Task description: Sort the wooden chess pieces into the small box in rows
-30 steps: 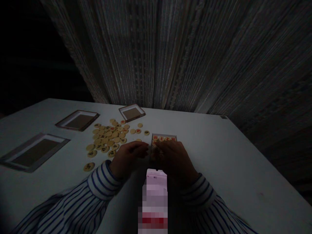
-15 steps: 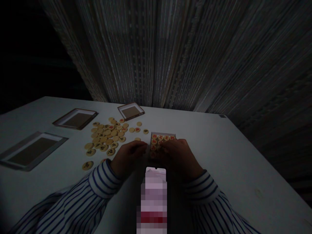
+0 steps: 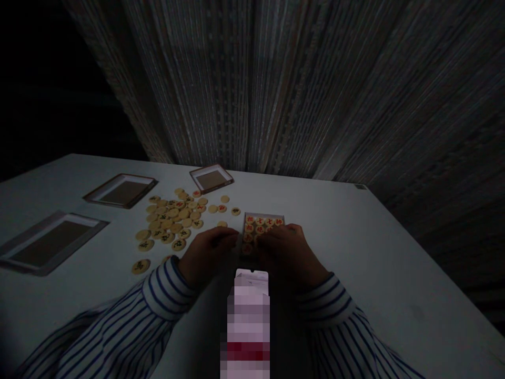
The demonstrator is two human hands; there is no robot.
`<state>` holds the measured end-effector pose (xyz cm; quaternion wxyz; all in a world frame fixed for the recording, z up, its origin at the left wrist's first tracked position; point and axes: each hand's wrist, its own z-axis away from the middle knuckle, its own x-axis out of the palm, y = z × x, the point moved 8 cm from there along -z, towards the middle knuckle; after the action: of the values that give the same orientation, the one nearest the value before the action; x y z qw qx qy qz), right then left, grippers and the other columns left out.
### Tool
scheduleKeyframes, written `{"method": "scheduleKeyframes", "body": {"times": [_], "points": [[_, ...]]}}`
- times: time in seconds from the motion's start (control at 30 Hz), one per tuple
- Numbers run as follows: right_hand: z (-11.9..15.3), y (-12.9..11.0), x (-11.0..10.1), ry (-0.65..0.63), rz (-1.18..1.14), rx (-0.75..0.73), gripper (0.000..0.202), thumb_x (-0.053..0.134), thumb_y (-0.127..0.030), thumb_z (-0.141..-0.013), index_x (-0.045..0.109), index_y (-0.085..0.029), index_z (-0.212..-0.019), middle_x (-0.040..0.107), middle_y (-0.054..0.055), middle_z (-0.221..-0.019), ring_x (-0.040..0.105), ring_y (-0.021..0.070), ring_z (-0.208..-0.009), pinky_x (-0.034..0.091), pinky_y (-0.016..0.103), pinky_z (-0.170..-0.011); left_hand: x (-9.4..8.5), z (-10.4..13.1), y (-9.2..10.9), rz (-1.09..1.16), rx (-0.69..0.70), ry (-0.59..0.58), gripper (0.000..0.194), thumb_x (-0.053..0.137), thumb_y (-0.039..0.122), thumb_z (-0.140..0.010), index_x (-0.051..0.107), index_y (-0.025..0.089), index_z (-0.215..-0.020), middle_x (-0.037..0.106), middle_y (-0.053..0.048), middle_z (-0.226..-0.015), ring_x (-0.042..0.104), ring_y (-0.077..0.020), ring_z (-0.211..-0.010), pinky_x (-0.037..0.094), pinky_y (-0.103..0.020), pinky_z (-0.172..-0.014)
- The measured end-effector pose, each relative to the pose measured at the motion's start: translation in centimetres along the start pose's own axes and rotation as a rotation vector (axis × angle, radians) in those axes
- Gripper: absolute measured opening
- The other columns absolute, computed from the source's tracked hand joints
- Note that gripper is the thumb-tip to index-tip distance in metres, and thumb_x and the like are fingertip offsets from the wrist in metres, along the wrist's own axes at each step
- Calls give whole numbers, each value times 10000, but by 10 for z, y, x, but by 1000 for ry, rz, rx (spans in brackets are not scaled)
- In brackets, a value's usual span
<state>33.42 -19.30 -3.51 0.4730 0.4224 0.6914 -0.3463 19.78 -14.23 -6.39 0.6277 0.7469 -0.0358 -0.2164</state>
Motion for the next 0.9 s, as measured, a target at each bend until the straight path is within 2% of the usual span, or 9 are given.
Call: {"method": "scheduleKeyframes", "body": {"times": [0.67, 0.9], "points": [[1, -2, 3, -46, 4, -2, 153, 516, -267, -772, 628, -237, -872, 659, 14, -805, 573, 180, -818, 270, 400, -825, 1, 2, 2, 36, 0, -16, 181, 560, 285, -734, 660, 150, -800, 694, -58, -777, 626, -170, -713, 491, -280, -655], [2, -1, 3, -24, 22, -15, 178, 514, -300, -769, 625, -249, -899, 660, 17, -835, 579, 190, -829, 295, 421, -831, 1, 2, 5, 46, -49, -16, 147, 563, 237, -730, 656, 140, -789, 697, -63, -775, 629, -168, -709, 496, -284, -660]]}}
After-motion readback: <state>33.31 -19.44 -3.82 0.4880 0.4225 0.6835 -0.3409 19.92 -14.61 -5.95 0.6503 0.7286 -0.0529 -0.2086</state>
